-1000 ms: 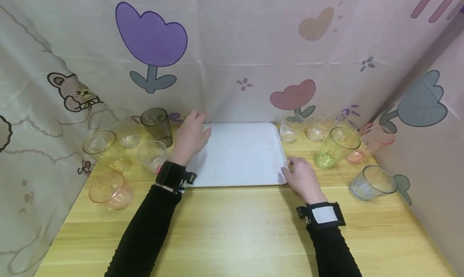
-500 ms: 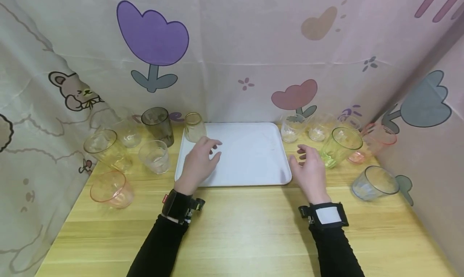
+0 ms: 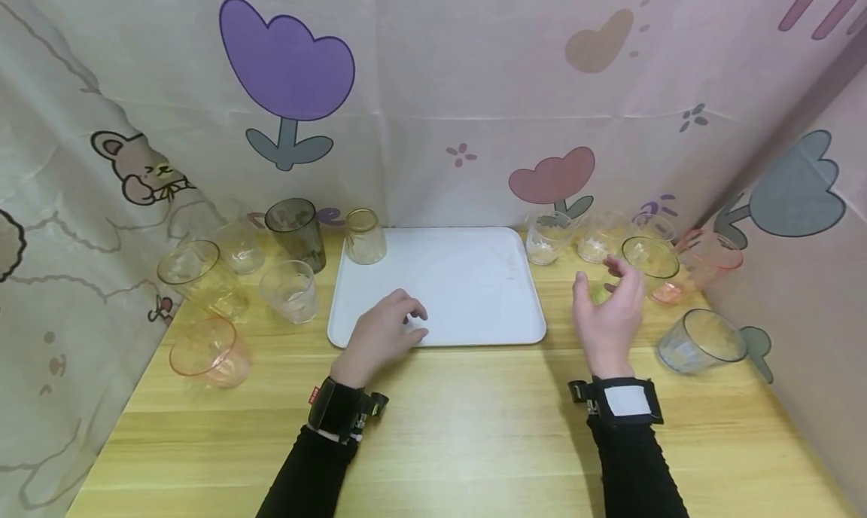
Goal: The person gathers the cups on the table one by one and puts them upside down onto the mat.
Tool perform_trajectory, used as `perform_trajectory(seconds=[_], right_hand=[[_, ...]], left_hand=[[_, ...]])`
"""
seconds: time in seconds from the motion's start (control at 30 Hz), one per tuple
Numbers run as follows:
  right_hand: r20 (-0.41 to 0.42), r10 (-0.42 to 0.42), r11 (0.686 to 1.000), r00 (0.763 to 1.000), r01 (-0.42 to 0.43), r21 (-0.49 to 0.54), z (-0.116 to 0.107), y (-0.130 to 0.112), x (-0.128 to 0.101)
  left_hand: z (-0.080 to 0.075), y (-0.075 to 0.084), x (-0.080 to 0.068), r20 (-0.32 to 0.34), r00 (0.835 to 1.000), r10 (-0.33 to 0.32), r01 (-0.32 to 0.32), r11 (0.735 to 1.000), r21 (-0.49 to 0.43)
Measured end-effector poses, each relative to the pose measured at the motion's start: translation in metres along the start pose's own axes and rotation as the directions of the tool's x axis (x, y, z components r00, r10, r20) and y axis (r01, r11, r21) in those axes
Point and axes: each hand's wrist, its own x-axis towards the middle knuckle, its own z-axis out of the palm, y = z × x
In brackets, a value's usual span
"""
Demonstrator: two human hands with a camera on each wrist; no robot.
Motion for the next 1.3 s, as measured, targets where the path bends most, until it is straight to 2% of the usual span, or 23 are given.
perform_trajectory(seconds=[0.27,0.43,0.57,0.77,1.07,1.17,1.3], right_hand=[[-0.108,-0.031,0.999,0.994,0.027,-0.039,-0.01,0.014,0.011],[-0.143,-0.055,0.997,0.988,0.048,-0.055,-0.012,0.022,0.018],[-0.155,-0.044,0.997,0.987,0.033,-0.071,-0.014,0.027,0.023],[-0.137,0.025,0.996,0.99,-0.036,-0.082,-0.017,0.033,0.027],[-0.092,0.136,0.986,0.986,-0.144,-0.084,-0.022,0.045,0.029],[-0.075,0.196,0.977,0.978,-0.201,-0.069,-0.021,0.046,0.029],[-0.052,0.293,0.955,0.955,-0.295,-0.031,-0.021,0.045,0.029]], left_hand=[[0.006,-0.004,-0.001,0.041,0.999,0.031,-0.032,0.999,0.036],[0.007,-0.006,-0.002,0.057,0.998,0.031,-0.034,0.998,0.051],[0.009,-0.008,-0.003,0.063,0.998,0.019,-0.022,0.999,0.048],[0.009,-0.008,-0.003,0.073,0.997,0.012,-0.015,0.999,0.042],[0.006,-0.009,-0.004,0.122,0.992,0.001,-0.004,1.0,0.021],[0.005,-0.01,-0.005,0.144,0.99,-0.002,-0.002,1.0,0.024],[0.005,-0.01,-0.004,0.159,0.987,-0.005,0.001,1.0,0.029]])
